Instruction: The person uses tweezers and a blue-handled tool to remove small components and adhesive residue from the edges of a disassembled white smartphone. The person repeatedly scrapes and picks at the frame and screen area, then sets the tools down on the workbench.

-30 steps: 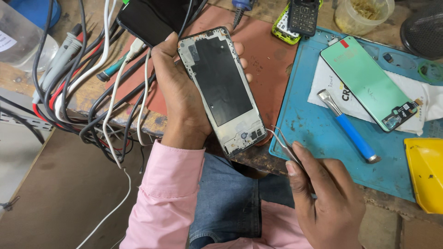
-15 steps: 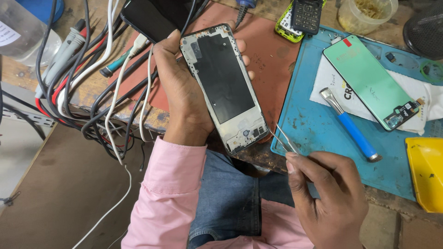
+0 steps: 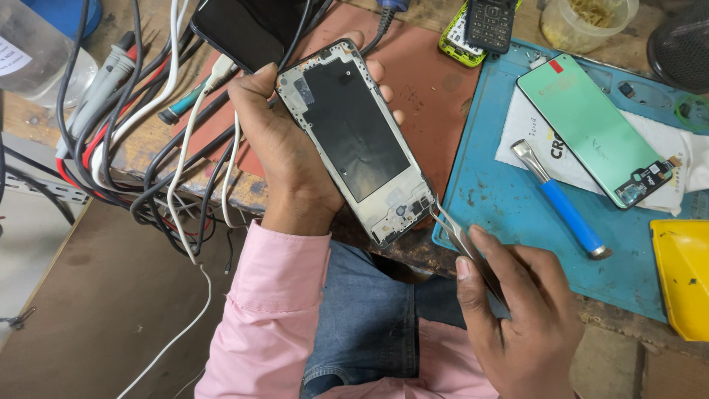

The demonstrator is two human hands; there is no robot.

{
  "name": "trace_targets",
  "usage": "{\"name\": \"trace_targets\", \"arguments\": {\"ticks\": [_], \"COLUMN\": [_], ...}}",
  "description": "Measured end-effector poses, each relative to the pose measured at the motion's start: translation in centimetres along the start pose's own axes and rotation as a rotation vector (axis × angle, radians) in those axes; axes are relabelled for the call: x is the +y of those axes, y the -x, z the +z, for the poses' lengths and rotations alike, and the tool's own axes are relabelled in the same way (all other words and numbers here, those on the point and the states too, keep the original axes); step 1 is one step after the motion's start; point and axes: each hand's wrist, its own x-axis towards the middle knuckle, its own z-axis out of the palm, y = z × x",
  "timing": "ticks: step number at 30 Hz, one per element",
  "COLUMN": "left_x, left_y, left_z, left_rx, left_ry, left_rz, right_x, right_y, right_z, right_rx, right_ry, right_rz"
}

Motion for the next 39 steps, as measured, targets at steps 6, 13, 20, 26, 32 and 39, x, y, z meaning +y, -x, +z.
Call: {"name": "trace_targets", "arguments": {"ticks": [6, 13, 20, 26, 32, 39], "left_x": [-0.3, -0.5, -0.4, -0.4, -0.2, -0.6], "left_y": [0.0, 0.2, 0.3, 0.1, 0.4, 0.1], "left_z": [0.1, 0.0, 0.0, 0.0, 0.0, -0.2], "left_rx": [-0.013, 0.0, 0.006, 0.006, 0.044, 0.039], "left_ry": [-0.006, -0.035, -0.047, -0.032, -0.037, -0.064], "left_rz": [0.005, 0.016, -0.024, -0.023, -0.021, -0.003], "right_x": [-0.4, -0.6, -1.1, -2.2, -2.9, -1.8], "right_y": [0.0, 0.1, -0.4, -0.8, -2.1, -0.7], "right_z": [-0.5, -0.6, 0.0, -1.1, 0.4, -0.9], "right_rx": [-0.006, -0.009, -0.007, -0.023, 0.016, 0.009], "right_ry": [0.034, 0.094, 0.132, 0.143, 0.107, 0.157], "right_rz": [0.021, 0.04, -0.031, 0.041, -0.046, -0.022]}}
